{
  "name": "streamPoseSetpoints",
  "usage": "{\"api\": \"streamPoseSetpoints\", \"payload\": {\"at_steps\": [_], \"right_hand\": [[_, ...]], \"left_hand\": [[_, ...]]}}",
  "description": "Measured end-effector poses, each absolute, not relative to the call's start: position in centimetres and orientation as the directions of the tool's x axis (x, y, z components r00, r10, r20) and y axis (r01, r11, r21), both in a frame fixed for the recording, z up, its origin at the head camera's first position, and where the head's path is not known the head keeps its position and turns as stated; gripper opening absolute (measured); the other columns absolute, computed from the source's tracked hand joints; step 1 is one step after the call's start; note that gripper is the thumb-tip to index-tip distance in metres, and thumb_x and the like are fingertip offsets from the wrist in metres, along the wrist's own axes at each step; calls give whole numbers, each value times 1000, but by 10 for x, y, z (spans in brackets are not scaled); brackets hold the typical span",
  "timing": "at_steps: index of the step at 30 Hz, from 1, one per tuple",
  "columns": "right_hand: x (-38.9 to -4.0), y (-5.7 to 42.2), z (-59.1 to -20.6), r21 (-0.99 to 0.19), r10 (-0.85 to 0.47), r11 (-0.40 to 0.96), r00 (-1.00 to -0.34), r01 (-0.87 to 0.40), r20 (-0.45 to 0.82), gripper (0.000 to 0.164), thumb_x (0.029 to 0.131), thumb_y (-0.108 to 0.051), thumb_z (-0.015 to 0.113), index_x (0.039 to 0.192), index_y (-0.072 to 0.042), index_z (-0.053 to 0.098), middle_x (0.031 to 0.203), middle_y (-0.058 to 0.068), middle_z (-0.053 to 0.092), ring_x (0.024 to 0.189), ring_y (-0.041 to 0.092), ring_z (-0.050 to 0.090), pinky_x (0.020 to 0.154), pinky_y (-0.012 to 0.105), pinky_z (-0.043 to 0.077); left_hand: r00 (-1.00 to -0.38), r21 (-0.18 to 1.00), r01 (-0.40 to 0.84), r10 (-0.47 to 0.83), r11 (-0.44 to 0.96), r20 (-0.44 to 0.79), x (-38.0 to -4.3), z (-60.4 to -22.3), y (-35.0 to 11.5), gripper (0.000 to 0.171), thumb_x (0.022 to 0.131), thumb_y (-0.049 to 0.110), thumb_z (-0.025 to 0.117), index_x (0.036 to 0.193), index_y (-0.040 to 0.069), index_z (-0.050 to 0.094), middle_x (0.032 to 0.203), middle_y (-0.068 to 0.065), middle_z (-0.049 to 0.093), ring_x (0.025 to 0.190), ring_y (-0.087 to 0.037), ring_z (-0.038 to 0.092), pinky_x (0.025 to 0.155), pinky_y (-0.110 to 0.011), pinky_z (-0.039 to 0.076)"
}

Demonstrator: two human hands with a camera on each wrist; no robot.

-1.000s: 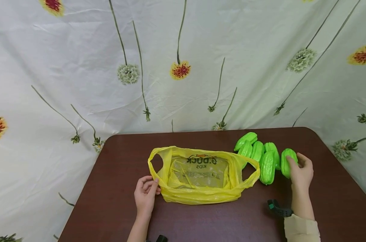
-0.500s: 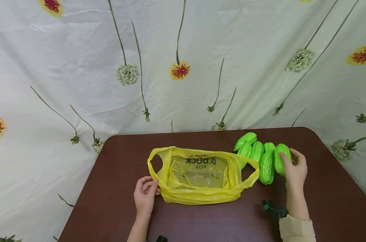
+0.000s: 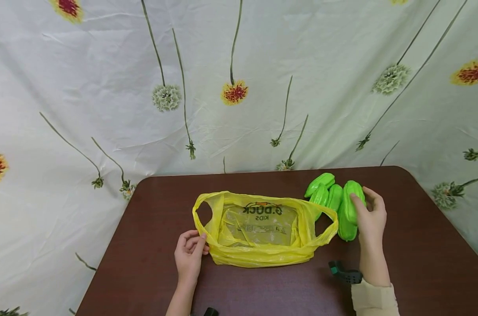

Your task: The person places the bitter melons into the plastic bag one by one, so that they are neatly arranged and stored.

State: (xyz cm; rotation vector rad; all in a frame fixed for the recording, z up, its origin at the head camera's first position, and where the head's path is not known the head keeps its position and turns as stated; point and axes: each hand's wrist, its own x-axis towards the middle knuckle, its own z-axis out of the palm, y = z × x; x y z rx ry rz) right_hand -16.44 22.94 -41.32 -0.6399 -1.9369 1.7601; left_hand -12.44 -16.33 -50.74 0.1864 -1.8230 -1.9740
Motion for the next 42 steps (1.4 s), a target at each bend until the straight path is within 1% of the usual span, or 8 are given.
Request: {"api": "streamPoseSetpoints", "payload": {"at_steps": [4,7,11,13,21,26,33,42], "right_hand": [[-165,218,-410,-998,579,61,-815,28,13,51,92,-27,61,136,-7,45,131,3,44,109,13,43,82,23,38],[-165,208,-407,-999,564,32,-826,9,10,50,92,-26,61,136,-7,45,136,6,42,105,12,45,80,22,39],[-165,196,-403,-1000,560,-15,-829,-16,5,49,91,-25,62,134,-7,46,134,5,44,98,7,48,75,17,42],[-165,190,-401,-999,555,-40,-832,-28,2,50,91,-25,62,134,-6,46,131,4,45,98,6,50,74,16,44],[-164,170,-396,-995,552,-66,-834,-79,29,48,91,-23,63,132,-3,47,124,-1,48,98,9,50,73,17,44],[-159,160,-390,-993,524,-44,-849,-108,70,48,91,-23,62,133,-5,47,130,2,47,106,13,49,79,20,44],[-151,151,-380,-989,490,-37,-865,-144,108,46,92,-22,62,133,-6,46,133,1,43,116,18,43,89,30,39],[-149,136,-382,-985,419,-37,-897,-171,140,45,93,-18,60,133,-4,45,133,1,43,118,18,44,91,29,40]], "left_hand": [[-893,973,226,-406,-34,193,-124,-507,-163,24,87,2,65,105,-6,52,72,-2,64,51,-13,57,48,-23,52],[-892,972,230,-407,-38,195,-123,-507,-164,24,87,2,65,105,-7,52,72,-3,64,50,-14,56,48,-23,52],[-891,971,234,-409,-41,198,-123,-506,-164,24,87,2,66,104,-7,52,71,-4,64,50,-15,56,48,-23,52],[-891,972,233,-410,-40,197,-123,-506,-164,24,87,2,65,104,-7,52,71,-4,64,50,-15,56,48,-22,51],[-892,976,214,-417,-48,176,-123,-505,-163,23,87,2,66,103,-6,52,70,-3,64,49,-12,56,48,-22,51],[-892,975,216,-415,-47,178,-124,-504,-162,25,87,2,65,104,-9,50,70,-4,64,49,-11,56,48,-21,51],[-894,977,211,-412,-35,178,-124,-505,-163,26,87,3,66,105,-9,50,70,-2,64,50,-12,56,48,-22,52],[-893,982,188,-419,-18,164,-124,-506,-163,25,87,5,66,105,-4,52,71,-1,64,50,-13,56,49,-22,52]]}}
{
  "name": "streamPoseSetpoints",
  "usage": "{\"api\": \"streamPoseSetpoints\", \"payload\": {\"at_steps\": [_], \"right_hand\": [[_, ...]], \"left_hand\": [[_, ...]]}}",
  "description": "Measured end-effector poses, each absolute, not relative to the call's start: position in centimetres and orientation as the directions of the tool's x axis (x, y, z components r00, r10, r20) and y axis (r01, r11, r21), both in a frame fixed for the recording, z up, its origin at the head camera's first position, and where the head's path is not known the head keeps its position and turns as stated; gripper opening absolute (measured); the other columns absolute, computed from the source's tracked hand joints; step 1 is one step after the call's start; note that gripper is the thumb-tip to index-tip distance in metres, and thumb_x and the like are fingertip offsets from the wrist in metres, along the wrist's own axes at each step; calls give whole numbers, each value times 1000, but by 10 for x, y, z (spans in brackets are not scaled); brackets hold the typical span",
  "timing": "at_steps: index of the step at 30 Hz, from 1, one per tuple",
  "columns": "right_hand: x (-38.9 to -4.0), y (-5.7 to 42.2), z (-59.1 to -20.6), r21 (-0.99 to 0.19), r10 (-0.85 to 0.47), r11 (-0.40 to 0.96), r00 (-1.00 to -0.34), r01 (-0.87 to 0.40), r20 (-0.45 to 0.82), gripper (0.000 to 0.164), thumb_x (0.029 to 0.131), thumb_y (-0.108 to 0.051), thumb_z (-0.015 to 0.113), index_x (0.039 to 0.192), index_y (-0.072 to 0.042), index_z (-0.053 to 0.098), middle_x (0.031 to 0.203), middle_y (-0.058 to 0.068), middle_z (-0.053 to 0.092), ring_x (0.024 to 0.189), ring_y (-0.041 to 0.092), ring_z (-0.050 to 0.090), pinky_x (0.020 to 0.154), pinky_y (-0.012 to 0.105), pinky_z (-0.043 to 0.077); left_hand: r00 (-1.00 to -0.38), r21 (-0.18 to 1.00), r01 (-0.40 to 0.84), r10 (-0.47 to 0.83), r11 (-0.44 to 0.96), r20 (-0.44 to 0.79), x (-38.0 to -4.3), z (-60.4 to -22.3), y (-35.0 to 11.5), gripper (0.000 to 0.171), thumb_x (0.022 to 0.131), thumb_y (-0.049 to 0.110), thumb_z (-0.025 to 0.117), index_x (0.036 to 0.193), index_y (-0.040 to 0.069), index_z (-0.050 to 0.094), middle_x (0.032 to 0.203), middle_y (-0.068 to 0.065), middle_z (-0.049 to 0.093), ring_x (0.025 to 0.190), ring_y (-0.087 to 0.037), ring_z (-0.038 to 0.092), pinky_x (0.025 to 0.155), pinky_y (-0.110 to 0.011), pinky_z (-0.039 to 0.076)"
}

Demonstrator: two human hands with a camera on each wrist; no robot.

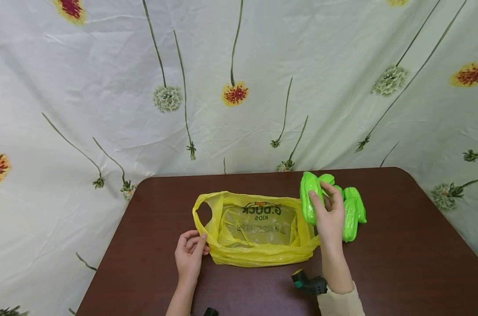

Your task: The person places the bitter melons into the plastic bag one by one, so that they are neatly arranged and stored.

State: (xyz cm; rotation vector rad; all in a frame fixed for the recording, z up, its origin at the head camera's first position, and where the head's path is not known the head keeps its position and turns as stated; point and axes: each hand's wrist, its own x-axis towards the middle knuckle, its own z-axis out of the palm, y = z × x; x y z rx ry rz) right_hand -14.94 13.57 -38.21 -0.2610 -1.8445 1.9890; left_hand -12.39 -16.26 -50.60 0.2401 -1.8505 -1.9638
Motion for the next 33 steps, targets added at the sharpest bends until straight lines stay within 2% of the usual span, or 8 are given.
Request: {"api": "streamPoseSetpoints", "payload": {"at_steps": [12,15,18,21,27,33], "right_hand": [[-151,104,-390,-986,322,-63,-938,-154,126,42,94,-15,58,131,-2,44,134,8,43,121,21,43,96,36,39],[-151,93,-394,-984,304,-79,-944,-160,129,40,94,-13,58,130,-1,45,130,11,44,119,22,46,92,31,42],[-152,80,-398,-981,284,-103,-951,-162,127,39,93,-12,59,129,-1,46,128,12,46,114,22,50,82,25,47],[-153,67,-403,-980,261,-131,-959,-150,112,40,92,-12,61,128,-2,47,128,11,47,109,22,53,75,24,51],[-154,47,-414,-977,230,-171,-969,-128,87,40,91,-13,63,126,-4,48,125,13,50,105,24,56,72,28,52],[-155,28,-427,-980,216,-137,-970,-146,114,38,91,-17,63,125,-5,51,124,11,50,107,25,53,79,31,48]], "left_hand": [[-892,980,195,-420,-27,166,-123,-505,-164,24,87,3,66,105,-6,52,71,-3,64,50,-14,57,49,-22,52],[-891,980,196,-421,-23,169,-123,-505,-164,24,87,3,65,105,-6,52,70,-4,64,50,-15,57,48,-22,52],[-890,982,189,-424,-13,166,-123,-505,-164,23,87,2,65,105,-4,52,71,-3,64,50,-15,57,49,-23,52],[-891,983,182,-424,-7,162,-123,-505,-164,23,87,3,65,105,-3,53,71,-2,65,50,-15,57,49,-23,52],[-894,983,181,-419,-9,161,-124,-505,-163,24,88,4,65,106,-3,52,71,-2,64,50,-15,57,49,-23,52],[-891,980,196,-421,-21,169,-124,-506,-163,23,87,2,65,105,-4,52,71,-3,65,50,-14,56,49,-23,52]]}}
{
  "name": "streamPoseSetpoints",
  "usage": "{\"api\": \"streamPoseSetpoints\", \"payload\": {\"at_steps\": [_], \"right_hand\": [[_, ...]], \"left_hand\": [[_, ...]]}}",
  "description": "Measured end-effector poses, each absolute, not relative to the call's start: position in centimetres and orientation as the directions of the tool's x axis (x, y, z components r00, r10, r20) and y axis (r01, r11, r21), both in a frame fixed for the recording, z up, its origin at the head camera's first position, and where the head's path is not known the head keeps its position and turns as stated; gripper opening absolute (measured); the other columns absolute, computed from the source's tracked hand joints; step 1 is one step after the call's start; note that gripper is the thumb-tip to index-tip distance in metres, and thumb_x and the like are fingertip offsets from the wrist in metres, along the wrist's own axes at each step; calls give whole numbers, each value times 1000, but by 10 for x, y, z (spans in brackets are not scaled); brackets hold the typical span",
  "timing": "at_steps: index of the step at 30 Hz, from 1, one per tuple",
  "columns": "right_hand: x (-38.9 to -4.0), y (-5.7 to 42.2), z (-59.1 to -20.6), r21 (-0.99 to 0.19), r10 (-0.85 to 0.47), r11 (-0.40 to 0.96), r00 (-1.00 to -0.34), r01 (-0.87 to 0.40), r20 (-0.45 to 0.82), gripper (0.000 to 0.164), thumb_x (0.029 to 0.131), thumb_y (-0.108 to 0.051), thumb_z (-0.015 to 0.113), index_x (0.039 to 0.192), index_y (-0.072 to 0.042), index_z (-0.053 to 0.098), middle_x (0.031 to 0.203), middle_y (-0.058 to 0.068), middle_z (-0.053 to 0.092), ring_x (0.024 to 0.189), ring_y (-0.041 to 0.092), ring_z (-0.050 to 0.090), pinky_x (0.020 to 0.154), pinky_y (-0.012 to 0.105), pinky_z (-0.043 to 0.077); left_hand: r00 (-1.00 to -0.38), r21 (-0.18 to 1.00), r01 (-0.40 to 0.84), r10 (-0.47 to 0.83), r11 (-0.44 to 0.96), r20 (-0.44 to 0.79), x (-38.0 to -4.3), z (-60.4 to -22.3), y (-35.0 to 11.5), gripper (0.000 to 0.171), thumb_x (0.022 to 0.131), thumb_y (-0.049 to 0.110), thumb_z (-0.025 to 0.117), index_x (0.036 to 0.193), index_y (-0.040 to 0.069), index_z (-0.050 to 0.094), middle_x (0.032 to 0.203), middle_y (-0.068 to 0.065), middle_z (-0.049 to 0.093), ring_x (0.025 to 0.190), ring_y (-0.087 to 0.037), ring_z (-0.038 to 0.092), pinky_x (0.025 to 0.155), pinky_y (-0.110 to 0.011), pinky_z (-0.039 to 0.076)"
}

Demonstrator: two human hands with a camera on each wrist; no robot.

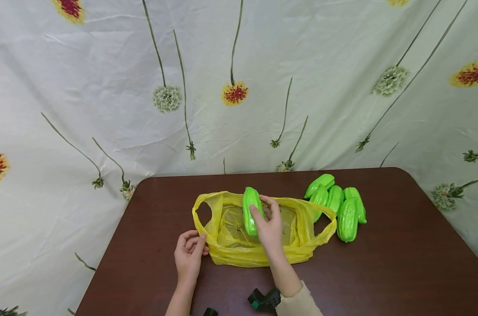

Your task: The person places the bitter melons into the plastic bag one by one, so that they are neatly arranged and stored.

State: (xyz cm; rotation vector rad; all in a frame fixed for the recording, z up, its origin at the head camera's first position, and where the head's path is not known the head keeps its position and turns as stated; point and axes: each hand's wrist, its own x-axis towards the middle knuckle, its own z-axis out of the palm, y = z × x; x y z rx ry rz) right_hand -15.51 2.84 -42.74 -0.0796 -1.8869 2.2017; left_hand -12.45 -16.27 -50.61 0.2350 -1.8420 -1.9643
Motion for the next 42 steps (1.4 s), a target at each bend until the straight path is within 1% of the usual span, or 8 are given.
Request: {"api": "streamPoseSetpoints", "payload": {"at_steps": [8,13,16,18,24,29,35,42], "right_hand": [[-153,11,-432,-978,181,-124,-973,-168,144,35,92,-8,61,125,-5,53,125,13,51,100,27,57,70,29,51],[-146,5,-418,-979,192,-97,-969,-179,158,30,91,-2,58,120,3,55,127,18,49,109,34,51,85,41,45],[-145,1,-416,-981,188,-92,-971,-169,149,29,92,-2,58,120,3,56,126,18,49,112,36,49,90,47,43],[-146,-1,-418,-983,181,-85,-973,-161,144,29,92,-3,58,120,3,56,125,18,49,111,35,49,89,45,44],[-155,-8,-439,-987,145,-69,-981,-142,131,31,92,-6,60,122,0,55,125,18,48,102,32,55,76,33,50],[-164,-14,-463,-989,145,-44,-981,-140,132,31,93,-14,61,123,-8,56,130,13,46,107,31,53,82,39,46],[-166,-18,-471,-992,151,-21,-981,-128,124,30,93,-20,60,121,-9,57,126,13,47,107,31,50,87,45,43],[-167,-22,-477,-998,144,-34,-988,-59,54,30,93,-22,59,121,-12,57,128,9,47,112,31,49,91,48,42]], "left_hand": [[-894,982,189,-416,-14,166,-124,-505,-163,25,87,4,66,106,-4,52,71,-2,65,51,-13,57,49,-23,52],[-894,983,183,-416,-7,164,-124,-505,-163,25,87,4,66,106,-4,52,71,-1,65,51,-13,56,49,-23,52],[-894,983,183,-418,-11,162,-124,-505,-163,25,87,4,66,106,-5,52,71,-1,64,51,-13,57,49,-23,52],[-894,983,184,-418,-14,161,-124,-505,-163,26,87,4,66,107,-5,52,71,-1,64,51,-13,57,49,-23,52],[-896,982,189,-413,-15,166,-125,-505,-163,25,87,3,66,107,-5,52,71,-1,64,51,-12,57,48,-22,51],[-895,981,196,-411,-11,174,-125,-505,-163,25,87,3,66,106,-5,52,71,-2,64,51,-12,57,49,-22,51],[-897,983,186,-410,-8,166,-125,-507,-163,25,87,4,66,106,-5,52,70,-2,64,51,-12,56,49,-22,51],[-898,983,183,-409,-8,164,-124,-506,-163,25,87,3,66,106,-5,52,70,-2,64,51,-12,56,48,-22,51]]}}
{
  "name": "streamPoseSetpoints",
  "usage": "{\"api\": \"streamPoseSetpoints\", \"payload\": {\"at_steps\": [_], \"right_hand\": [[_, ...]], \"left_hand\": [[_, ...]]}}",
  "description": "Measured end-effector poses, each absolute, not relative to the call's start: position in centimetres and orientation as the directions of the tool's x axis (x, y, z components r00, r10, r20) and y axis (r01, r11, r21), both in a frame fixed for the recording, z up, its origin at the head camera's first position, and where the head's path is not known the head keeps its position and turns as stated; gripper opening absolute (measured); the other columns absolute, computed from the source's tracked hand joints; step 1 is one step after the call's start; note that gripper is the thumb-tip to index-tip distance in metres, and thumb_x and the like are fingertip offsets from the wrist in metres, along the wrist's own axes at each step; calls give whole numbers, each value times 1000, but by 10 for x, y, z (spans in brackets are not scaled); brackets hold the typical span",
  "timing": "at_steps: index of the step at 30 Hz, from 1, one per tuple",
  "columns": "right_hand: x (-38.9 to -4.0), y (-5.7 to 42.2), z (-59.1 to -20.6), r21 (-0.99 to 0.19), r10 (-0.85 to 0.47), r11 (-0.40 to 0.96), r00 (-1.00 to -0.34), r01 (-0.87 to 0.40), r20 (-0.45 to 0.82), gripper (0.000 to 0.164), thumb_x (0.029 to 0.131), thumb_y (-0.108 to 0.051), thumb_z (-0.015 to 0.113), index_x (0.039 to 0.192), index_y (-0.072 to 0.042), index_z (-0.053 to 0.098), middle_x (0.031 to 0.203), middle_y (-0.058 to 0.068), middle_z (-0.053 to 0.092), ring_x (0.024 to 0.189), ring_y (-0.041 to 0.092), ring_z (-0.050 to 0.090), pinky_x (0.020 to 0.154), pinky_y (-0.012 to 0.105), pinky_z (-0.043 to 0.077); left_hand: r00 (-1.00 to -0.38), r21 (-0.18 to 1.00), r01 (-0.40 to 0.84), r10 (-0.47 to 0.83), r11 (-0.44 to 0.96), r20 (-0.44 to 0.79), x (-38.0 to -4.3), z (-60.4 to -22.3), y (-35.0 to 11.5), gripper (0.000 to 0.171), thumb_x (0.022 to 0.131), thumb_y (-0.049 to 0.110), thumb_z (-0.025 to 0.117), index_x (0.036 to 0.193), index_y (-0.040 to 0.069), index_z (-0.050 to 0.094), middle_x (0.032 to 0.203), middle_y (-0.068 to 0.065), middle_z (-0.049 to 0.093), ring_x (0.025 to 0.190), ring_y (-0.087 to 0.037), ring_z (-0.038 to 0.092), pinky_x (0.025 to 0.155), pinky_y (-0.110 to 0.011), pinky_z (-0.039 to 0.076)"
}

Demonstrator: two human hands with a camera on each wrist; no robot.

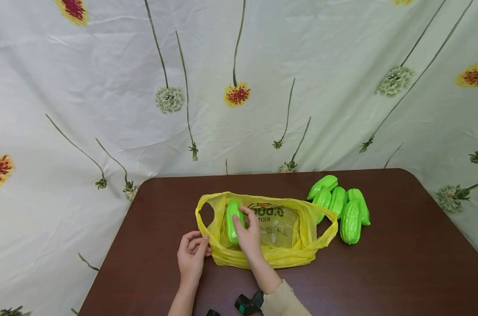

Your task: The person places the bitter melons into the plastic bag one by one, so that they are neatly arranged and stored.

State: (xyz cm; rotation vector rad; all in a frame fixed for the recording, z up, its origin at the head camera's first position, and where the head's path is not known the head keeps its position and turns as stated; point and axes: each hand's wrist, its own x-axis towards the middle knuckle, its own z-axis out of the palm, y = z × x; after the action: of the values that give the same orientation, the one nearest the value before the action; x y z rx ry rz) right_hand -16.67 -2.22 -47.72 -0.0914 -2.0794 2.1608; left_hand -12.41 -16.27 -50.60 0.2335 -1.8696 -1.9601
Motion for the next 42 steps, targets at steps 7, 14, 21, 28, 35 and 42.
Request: {"api": "streamPoseSetpoints", "payload": {"at_steps": [7,14,21,28,35,42], "right_hand": [[-169,-29,-489,-995,159,-4,-982,-103,102,30,93,-19,61,120,-9,57,124,13,47,110,32,50,93,49,40],[-169,-33,-496,-993,139,47,-984,-107,112,29,93,-21,60,117,-6,56,121,14,47,106,31,53,86,43,46],[-168,-33,-499,-997,111,28,-991,-78,81,30,95,-23,58,119,-6,53,124,15,45,110,31,52,84,44,46],[-168,-33,-501,-1000,109,-20,-994,-24,22,35,87,-10,52,122,-4,51,126,16,44,110,29,53,76,35,48],[-167,-33,-501,-999,88,-46,-996,-3,-1,39,84,-8,52,122,-3,49,124,18,45,96,26,58,68,31,49],[-165,-31,-493,-995,69,-101,-998,-5,-2,41,85,-4,57,124,3,45,131,23,38,112,34,53,81,39,50]], "left_hand": [[-898,984,175,-412,-6,157,-123,-506,-162,24,88,3,65,106,-5,52,70,-2,64,50,-12,56,48,-22,51],[-898,982,188,-407,-13,167,-124,-505,-161,25,87,2,65,106,-6,52,70,-1,64,51,-12,56,48,-22,51],[-897,981,194,-407,-10,173,-125,-506,-162,24,87,3,65,106,-6,51,70,-3,64,50,-12,56,48,-21,51],[-898,982,191,-408,-16,168,-125,-506,-162,24,87,3,66,105,-4,52,70,-2,64,50,-12,56,48,-22,51],[-901,980,198,-399,-25,172,-124,-506,-162,25,87,3,66,106,-5,52,70,-1,64,51,-12,56,48,-22,51],[-902,979,202,-394,-23,176,-124,-507,-162,25,88,3,65,106,-6,51,71,-2,65,51,-12,56,49,-22,51]]}}
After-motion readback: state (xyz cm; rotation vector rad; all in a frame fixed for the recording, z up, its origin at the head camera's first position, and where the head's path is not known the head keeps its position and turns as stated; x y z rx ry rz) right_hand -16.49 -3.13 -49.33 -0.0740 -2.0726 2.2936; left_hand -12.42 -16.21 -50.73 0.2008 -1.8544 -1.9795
